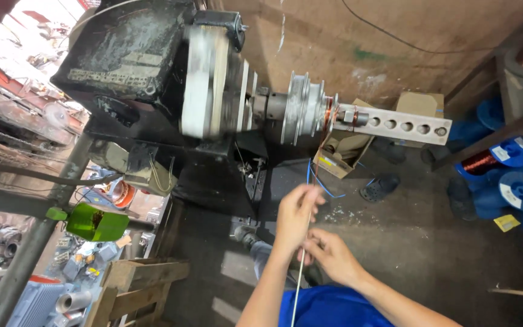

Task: Winding copper wire onto a spindle using a motorized machine to create electrical coils, followed by manual trimming and securing of the wire.

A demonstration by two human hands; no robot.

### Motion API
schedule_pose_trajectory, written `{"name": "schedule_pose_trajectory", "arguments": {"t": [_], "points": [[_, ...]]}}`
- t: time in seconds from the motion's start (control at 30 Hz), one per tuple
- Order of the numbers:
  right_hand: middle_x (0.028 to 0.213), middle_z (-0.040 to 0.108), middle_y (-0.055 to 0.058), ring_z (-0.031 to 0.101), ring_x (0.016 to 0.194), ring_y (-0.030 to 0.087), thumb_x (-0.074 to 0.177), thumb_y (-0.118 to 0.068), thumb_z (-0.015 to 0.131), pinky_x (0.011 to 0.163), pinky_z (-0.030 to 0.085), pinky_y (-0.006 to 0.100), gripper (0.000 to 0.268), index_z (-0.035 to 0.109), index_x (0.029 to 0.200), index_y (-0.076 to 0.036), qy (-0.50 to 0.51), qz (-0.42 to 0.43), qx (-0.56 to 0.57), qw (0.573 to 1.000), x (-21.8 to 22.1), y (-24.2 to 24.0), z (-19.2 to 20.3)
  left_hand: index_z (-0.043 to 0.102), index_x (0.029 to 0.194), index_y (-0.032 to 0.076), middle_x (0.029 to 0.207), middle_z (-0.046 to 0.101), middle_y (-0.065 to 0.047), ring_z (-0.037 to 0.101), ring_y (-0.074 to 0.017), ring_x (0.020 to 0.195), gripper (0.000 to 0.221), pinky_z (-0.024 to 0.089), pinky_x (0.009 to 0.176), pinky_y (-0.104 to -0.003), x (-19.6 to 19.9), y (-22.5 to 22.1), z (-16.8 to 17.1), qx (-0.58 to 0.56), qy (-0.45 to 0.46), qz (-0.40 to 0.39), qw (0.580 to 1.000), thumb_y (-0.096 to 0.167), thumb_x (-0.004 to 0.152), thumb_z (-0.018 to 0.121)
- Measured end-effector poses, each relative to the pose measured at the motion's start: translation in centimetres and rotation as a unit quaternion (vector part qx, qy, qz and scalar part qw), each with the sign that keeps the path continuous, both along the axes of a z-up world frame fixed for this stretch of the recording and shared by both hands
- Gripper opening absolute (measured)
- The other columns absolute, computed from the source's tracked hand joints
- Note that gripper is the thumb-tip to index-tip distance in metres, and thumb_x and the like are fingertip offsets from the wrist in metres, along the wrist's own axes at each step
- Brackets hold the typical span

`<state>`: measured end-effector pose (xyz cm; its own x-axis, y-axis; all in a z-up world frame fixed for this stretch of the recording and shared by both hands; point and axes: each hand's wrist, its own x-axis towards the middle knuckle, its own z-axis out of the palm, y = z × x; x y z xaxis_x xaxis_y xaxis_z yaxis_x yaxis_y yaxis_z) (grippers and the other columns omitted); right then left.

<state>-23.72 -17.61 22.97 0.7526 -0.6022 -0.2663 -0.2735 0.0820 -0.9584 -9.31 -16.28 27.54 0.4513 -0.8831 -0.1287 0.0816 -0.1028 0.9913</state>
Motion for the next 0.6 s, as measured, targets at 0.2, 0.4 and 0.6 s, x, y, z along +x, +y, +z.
{"name": "schedule_pose_trajectory", "arguments": {"t": [0.2,0.4,0.6], "points": [[0.082,0.077,-0.003,0.068,0.082,0.008,0.106,-0.035,0.064,0.080,0.052,0.027,0.033,0.076,0.084,-0.014,-0.033,-0.032,-0.121,0.992,1.3,-4.0,-0.7,0.068,0.112,0.017,0.073,0.069,-0.003,0.068,-0.0210,0.060,0.028,0.052,0.069,-0.041,-3.9,8.9,-6.7,0.080,-0.171,0.064,0.980,0.038,0.110,0.050],[0.077,0.075,0.002,0.065,0.044,0.013,0.108,-0.033,0.058,0.059,0.054,0.027,0.035,0.071,0.091,-0.006,-0.050,-0.065,-0.076,0.994,2.9,-3.8,4.8,0.062,0.089,0.012,0.073,0.065,-0.004,0.063,-0.0272,0.066,0.040,0.047,0.073,-0.042,-3.5,7.8,-4.2,0.055,-0.196,0.003,0.979,0.030,0.116,0.038],[0.076,0.076,-0.003,0.066,0.067,0.008,0.106,-0.038,0.059,0.065,0.052,0.026,0.034,0.077,0.095,-0.011,0.030,-0.068,-0.073,0.995,3.1,-4.7,-1.0,0.062,0.092,0.013,0.075,0.070,-0.009,0.070,-0.0393,0.073,0.040,0.046,0.072,-0.051,-4.0,7.1,-11.1,0.120,-0.225,0.006,0.967,0.035,0.116,0.038]]}}
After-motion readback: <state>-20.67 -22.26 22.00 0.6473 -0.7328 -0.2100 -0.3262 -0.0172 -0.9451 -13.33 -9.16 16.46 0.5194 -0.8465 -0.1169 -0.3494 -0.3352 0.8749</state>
